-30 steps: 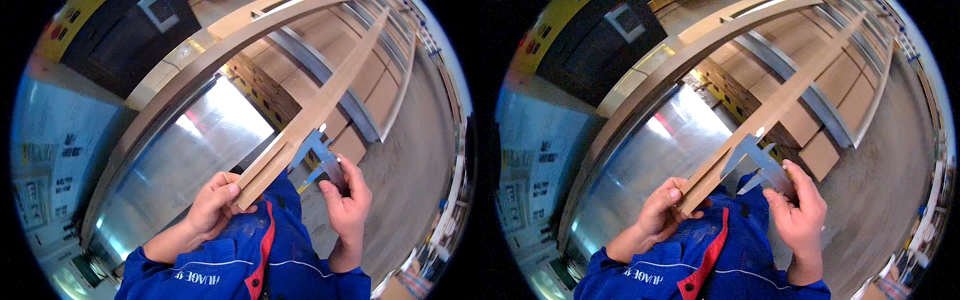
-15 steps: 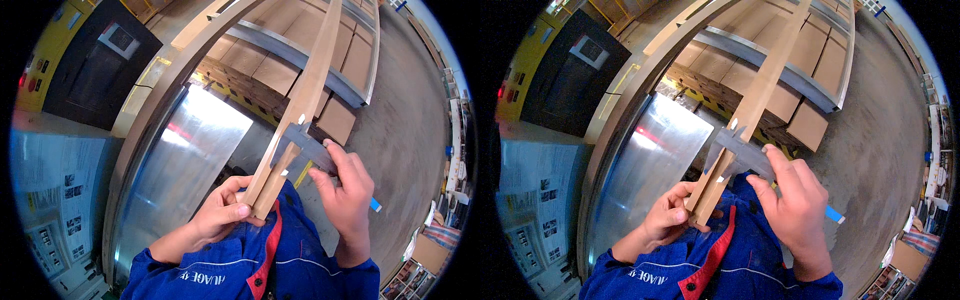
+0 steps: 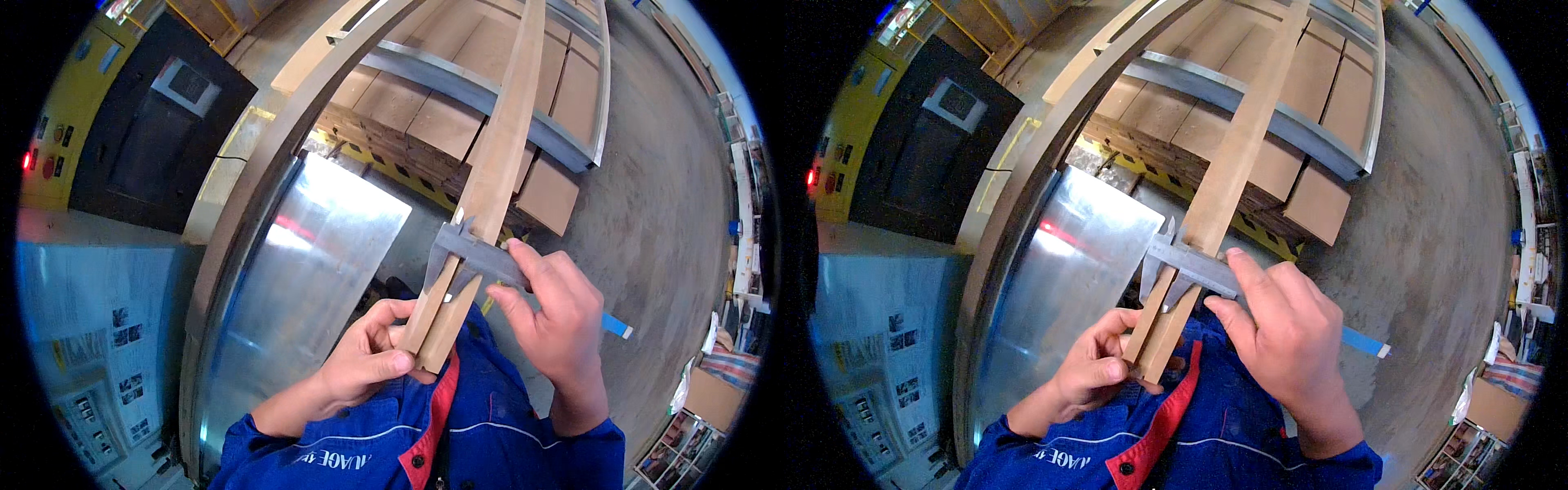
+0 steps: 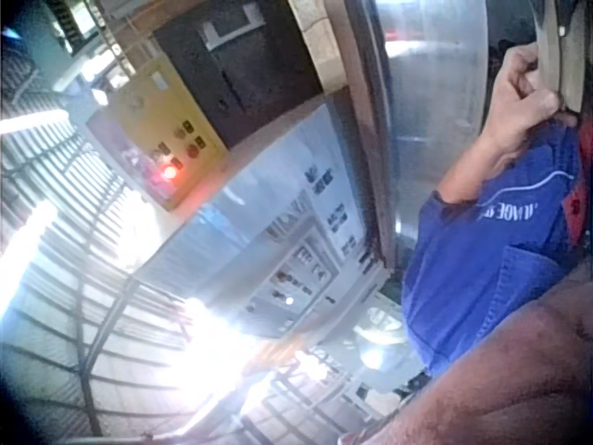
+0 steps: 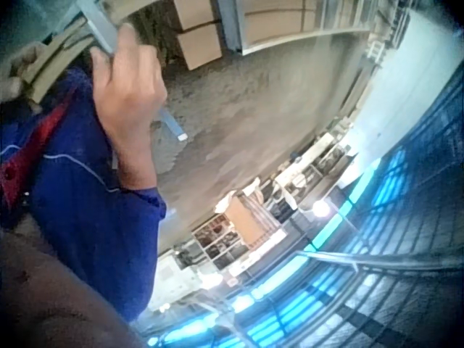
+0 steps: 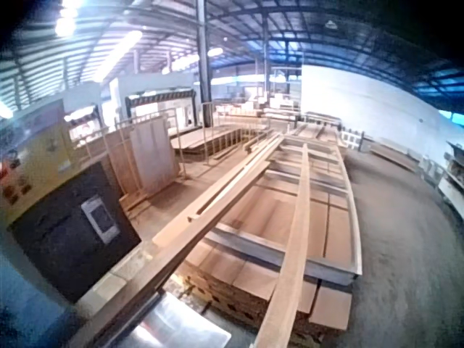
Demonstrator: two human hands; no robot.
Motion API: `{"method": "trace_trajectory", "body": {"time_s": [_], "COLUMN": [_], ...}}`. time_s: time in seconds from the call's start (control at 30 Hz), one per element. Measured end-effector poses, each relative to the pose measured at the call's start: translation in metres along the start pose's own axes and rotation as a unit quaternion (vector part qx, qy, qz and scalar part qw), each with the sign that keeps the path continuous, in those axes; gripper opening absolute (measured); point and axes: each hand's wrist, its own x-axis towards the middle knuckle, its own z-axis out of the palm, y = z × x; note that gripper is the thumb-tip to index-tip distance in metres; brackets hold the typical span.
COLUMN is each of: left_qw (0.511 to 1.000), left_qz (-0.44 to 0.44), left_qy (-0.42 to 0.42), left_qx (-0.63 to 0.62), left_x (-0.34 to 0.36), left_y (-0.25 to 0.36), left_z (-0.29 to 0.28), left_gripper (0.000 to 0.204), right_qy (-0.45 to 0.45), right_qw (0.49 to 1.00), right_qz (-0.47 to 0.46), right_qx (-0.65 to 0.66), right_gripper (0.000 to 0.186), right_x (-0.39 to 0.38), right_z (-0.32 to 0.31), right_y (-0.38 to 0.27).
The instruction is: The person adjusts a dial indicator on a woodworking machine, then measures a wooden plank with a caliper. They return to the machine to make further adjustments to the dial indicator and other components using a wrench.
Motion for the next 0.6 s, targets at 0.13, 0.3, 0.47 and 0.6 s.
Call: {"method": "trace_trajectory", "body": {"time_s": [0.13,0.3,0.47,0.6], "left_qw": [1.000,1.000,1.000,1.000], "left_qz": [-0.001,-0.001,-0.001,-0.003], "left_qy": [0.007,0.008,0.006,-0.002], "left_qx": [0.003,0.017,0.031,0.031], "left_x": [-0.001,0.001,0.001,0.003], "left_y": [0.001,-0.002,-0.004,-0.005], "left_z": [0.004,0.005,0.006,0.008], "left_gripper": [0.086,0.087,0.087,0.085], "right_qy": [-0.006,0.002,0.009,0.014], "right_qw": [1.000,0.999,0.999,0.999], "right_qz": [-0.011,-0.025,-0.032,-0.037], "right_qx": [-0.026,-0.030,-0.021,-0.010], "right_gripper": [0.053,0.054,0.054,0.054], "right_x": [0.000,-0.003,-0.006,-0.008], "right_z": [0.000,0.001,0.001,0.001], "right_y": [0.003,0.009,0.014,0.018]}}
